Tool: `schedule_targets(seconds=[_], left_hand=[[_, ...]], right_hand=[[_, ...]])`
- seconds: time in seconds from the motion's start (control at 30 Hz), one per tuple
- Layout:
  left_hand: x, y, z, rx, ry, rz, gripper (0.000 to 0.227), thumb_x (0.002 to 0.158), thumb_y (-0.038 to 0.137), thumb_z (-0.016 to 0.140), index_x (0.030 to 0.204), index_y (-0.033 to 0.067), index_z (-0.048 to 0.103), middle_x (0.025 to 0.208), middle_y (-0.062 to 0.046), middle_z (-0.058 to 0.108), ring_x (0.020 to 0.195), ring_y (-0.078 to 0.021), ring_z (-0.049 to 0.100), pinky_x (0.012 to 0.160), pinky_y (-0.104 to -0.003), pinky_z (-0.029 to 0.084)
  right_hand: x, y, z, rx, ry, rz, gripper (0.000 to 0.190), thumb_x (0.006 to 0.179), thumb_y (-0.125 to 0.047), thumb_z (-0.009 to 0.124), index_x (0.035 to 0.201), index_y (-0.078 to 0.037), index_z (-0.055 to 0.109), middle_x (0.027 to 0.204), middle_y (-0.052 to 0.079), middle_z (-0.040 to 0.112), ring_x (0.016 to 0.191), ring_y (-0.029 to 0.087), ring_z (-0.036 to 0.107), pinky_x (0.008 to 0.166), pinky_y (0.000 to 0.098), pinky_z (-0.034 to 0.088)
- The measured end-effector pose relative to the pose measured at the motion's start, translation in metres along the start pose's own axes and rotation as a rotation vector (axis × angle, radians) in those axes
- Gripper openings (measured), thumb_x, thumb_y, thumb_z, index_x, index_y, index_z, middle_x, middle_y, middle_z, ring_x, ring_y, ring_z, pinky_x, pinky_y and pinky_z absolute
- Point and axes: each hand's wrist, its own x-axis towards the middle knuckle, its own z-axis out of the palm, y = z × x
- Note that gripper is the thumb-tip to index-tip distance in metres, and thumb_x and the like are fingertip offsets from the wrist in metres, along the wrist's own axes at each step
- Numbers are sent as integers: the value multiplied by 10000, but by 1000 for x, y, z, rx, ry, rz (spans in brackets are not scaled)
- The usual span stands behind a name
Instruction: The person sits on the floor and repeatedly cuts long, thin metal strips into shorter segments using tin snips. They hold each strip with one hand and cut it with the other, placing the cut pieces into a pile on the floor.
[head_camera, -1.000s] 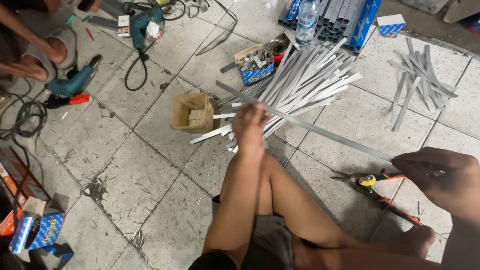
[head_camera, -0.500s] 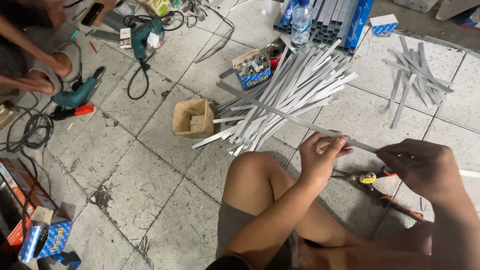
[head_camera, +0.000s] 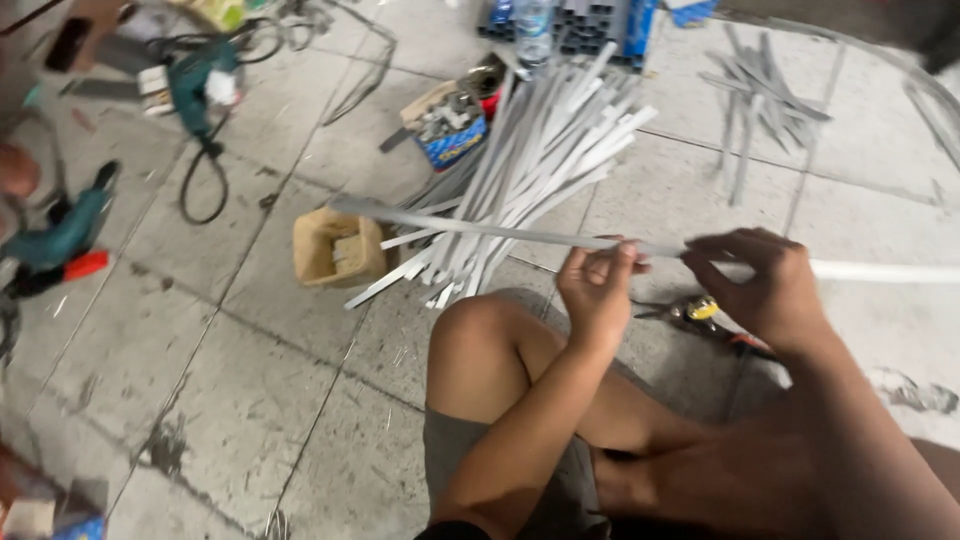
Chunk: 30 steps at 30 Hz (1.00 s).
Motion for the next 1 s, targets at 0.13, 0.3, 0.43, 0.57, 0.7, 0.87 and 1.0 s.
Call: schedule_targets(seconds=[0.13,0.3,0.43,0.57,0.7,0.87,1.0], left_hand=[[9,22,4,149,73,74,91,937,44,717,996,3,661,890,-152,752,759,-207,745,701,-326,671],[14,33,-2,141,153,93,137,929,31,704,1047,-22,659,911,-185,750,788,-218,740,706,-336,672],[21,31,-8,179,215,107,100,928,28,708,975,-12,629,804,-152,741,701,-221,739,679,-348,682],[28,22,-11,216,229,165,107,925,38,700,984,-16,628,751,-156,730,650,-223,724,666,-360,672],[34,30,-7,304,273,158,109,920,26,710,996,-22,647,773,-138,731,685,-202,724,696,-325,677],[52,11,-23,351,257,296,150,924,-1,682,1049,-69,634,851,-187,700,766,-200,743,600,-248,651],[55,5,-24,400,257,308,141,925,-15,675,1048,-71,636,862,-197,692,791,-223,749,613,-256,654]], right_hand=[[-13,18,20,-128,359,-360,247,921,56,759,1164,51,719,1072,176,712,966,303,662,862,389,544],[-18,63,32,-268,116,-323,215,916,-3,667,1125,1,716,865,100,703,659,190,628,525,345,518],[-37,131,33,-1033,-848,303,1265,610,-665,952,1519,-233,185,1540,57,281,1418,313,315,1072,530,434],[-58,200,35,-1186,-832,239,1698,461,-732,1055,1634,-167,-36,1703,60,78,1576,290,100,1189,544,282],[-57,186,35,-1116,-770,148,1409,481,-629,977,1574,-174,214,1620,101,288,1515,279,265,1236,547,233],[-67,132,39,-520,-475,331,655,549,-343,730,1183,-185,685,992,141,738,1030,415,719,876,533,573],[-84,82,80,-161,-357,578,593,600,-346,772,1185,-262,729,962,141,769,1002,386,726,844,519,570]])
